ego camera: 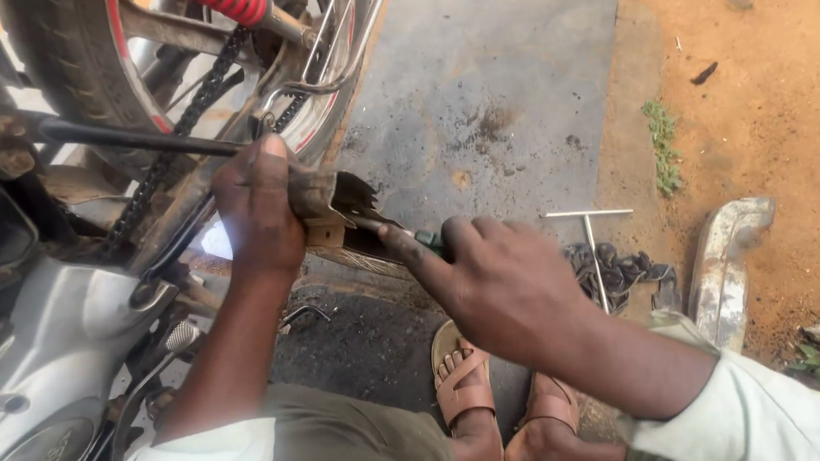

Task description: The recorder uses a screwdriver and a cloth to scrape and wipe grease and dirt from a motorcycle chain guard.

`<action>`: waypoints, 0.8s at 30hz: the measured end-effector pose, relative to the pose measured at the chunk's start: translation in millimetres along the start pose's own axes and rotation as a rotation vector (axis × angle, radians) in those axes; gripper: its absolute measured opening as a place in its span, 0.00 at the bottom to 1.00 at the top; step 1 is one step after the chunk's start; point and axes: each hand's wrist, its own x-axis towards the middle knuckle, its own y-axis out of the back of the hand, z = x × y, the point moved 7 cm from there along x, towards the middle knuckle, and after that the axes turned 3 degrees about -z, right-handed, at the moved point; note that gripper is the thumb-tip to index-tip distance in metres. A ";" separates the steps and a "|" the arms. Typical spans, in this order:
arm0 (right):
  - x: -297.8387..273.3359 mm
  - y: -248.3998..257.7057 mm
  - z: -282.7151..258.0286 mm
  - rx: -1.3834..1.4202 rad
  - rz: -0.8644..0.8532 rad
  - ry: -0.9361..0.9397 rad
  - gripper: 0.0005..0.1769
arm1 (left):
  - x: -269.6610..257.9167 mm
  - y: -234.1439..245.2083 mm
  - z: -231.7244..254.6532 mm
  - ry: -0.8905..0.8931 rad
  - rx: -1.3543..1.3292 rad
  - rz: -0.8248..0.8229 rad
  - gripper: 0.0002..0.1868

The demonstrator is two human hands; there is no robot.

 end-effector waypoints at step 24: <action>-37.4 11.7 3.2 1.105 0.418 -0.203 0.17 | -5.2 1.6 22.4 0.014 -0.153 -0.186 0.27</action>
